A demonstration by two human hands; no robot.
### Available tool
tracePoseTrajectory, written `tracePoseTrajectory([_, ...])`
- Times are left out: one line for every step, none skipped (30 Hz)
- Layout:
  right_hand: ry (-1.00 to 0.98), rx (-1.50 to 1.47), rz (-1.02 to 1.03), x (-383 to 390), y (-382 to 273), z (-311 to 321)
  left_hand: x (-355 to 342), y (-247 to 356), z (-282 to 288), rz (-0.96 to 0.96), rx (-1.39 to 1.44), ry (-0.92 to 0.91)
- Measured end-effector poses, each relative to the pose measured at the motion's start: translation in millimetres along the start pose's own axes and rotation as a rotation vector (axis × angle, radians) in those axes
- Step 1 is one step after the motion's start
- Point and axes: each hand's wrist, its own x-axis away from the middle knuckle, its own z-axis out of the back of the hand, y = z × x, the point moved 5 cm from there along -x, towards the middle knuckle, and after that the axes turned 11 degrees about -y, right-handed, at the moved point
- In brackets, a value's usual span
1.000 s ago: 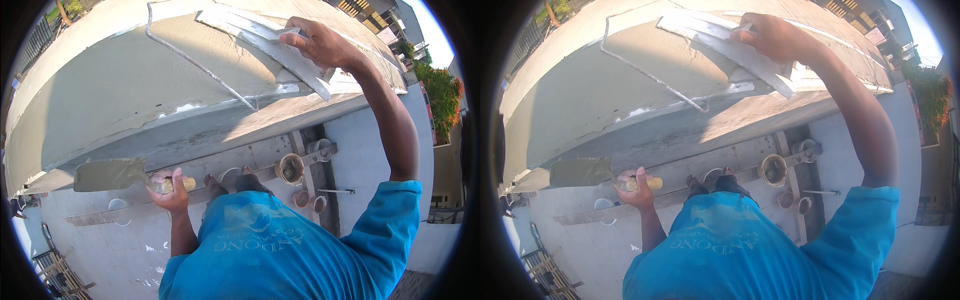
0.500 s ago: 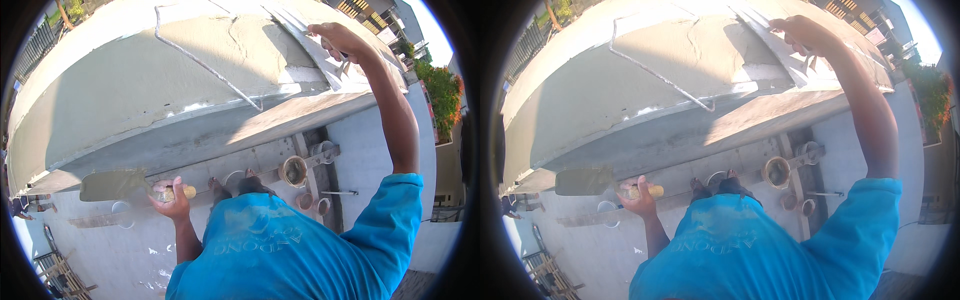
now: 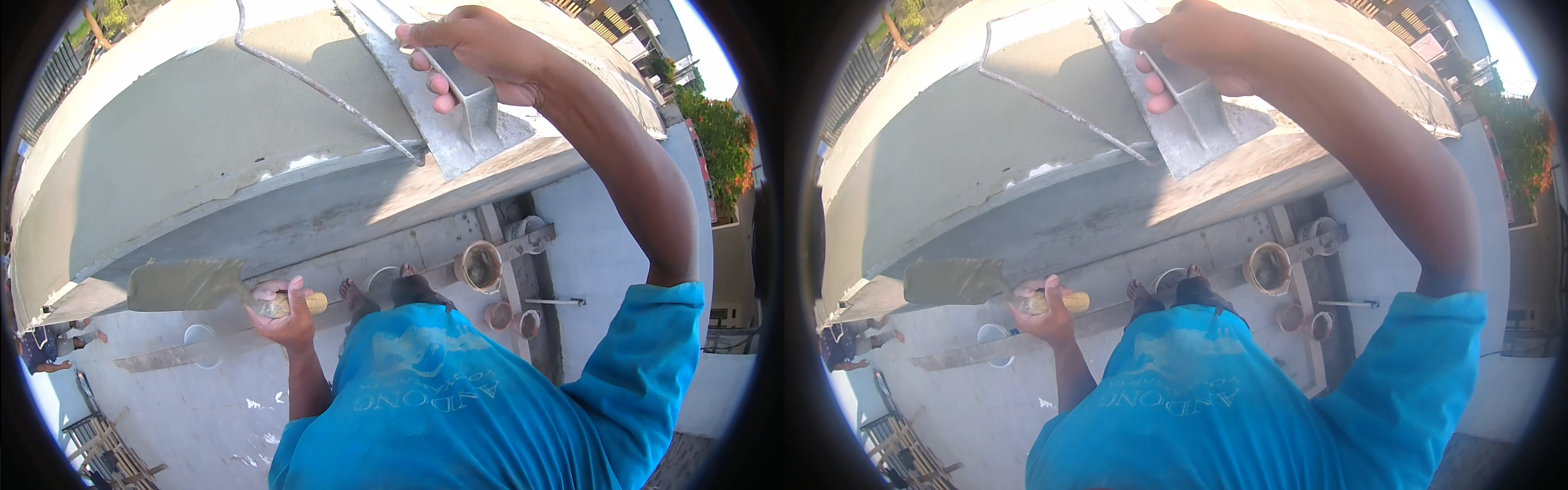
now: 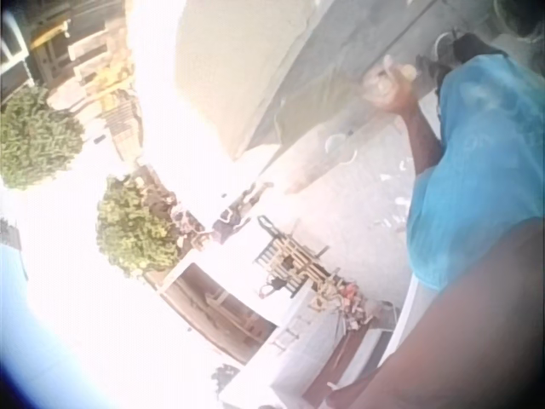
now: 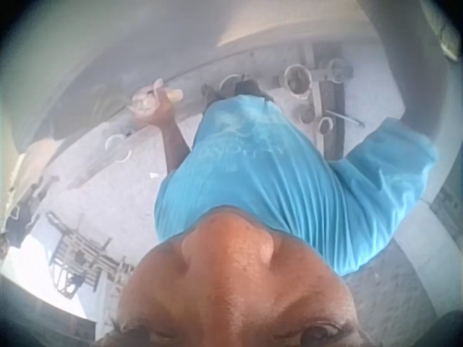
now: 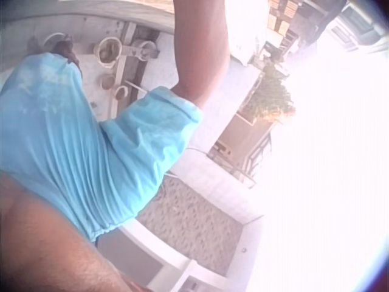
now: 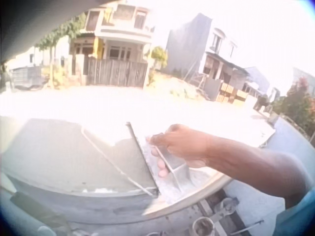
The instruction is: The person scoops wet cement from a bucket with a trowel and spreads it onto a curved rooftop surface. They repeatedly smooth the cement with a large flat trowel, working along the edge and across the surface to create an even layer.
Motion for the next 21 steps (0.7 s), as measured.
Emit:
tracePoseTrajectory([0.014, 0.073, -0.012, 1, -6, -6, 1, 0, -1, 0.004, 0.007, -0.004])
tracePoseTrajectory([0.028, 0.147, -0.023, 3, -11, -9, 2, 0, -1, 0.007, 0.015, -0.009])
tracePoseTrajectory([0.046, 0.209, -0.06, 6, -14, -10, 3, 0, -1, 0.008, 0.018, -0.004])
tracePoseTrajectory([0.066, 0.269, -0.098, 10, -16, -10, 4, 0, 0, 0.01, 0.023, -0.003])
tracePoseTrajectory([0.085, 0.33, -0.135, 12, -17, -10, 5, 0, 1, 0.011, 0.027, -0.001])
tracePoseTrajectory([0.005, 0.302, -0.082, 16, -18, -6, 6, 0, 2, 0.002, -0.004, 0.009])
tracePoseTrajectory([0.063, 0.305, -0.113, 15, -15, 0, 8, 0, 5, -0.008, -0.034, 0.02])
tracePoseTrajectory([0.131, 0.302, -0.146, 14, -10, 9, 8, 0, 5, -0.017, -0.06, 0.019])
tracePoseTrajectory([0.2, 0.305, -0.178, 16, -4, 16, 8, 0, 5, -0.012, -0.045, 0.028])
tracePoseTrajectory([0.166, 0.362, 0.068, 17, 15, 27, 9, 0, 5, -0.007, -0.031, 0.037])
tracePoseTrajectory([0.15, 0.332, 0.074, 18, 19, 32, 9, 0, 5, -0.005, -0.02, 0.053])
tracePoseTrajectory([0.135, 0.303, 0.081, 19, 21, 35, 9, 2, 3, -0.004, -0.014, 0.048])
tracePoseTrajectory([0.119, 0.274, 0.087, 20, 23, 38, 9, 4, 0, -0.003, -0.008, 0.044])
tracePoseTrajectory([0.118, 0.262, 0.093, 22, 25, 40, 8, 7, -1, -0.003, -0.006, 0.036])
tracePoseTrajectory([0.148, 0.255, 0.096, 22, 27, 42, 8, 8, -2, -0.011, -0.024, 0.03])
tracePoseTrajectory([0.18, 0.248, 0.097, 22, 28, 45, 8, 10, -3, -0.017, -0.041, 0.023])
tracePoseTrajectory([0.21, 0.239, 0.098, 22, 30, 49, 8, 11, -4, -0.024, -0.06, 0.015])
tracePoseTrajectory([0.216, 0.22, 0.08, 22, 33, 52, 9, 11, -4, -0.021, -0.054, 0.012])
tracePoseTrajectory([0.223, 0.2, 0.062, 21, 36, 57, 10, 11, -5, -0.018, -0.047, 0.008])
tracePoseTrajectory([0.23, 0.183, 0.045, 21, 38, 61, 11, 11, -6, -0.016, -0.039, 0.005])
tracePoseTrajectory([0.227, 0.165, 0.024, 21, 42, 69, 11, 11, -7, -0.013, -0.034, -0.002])
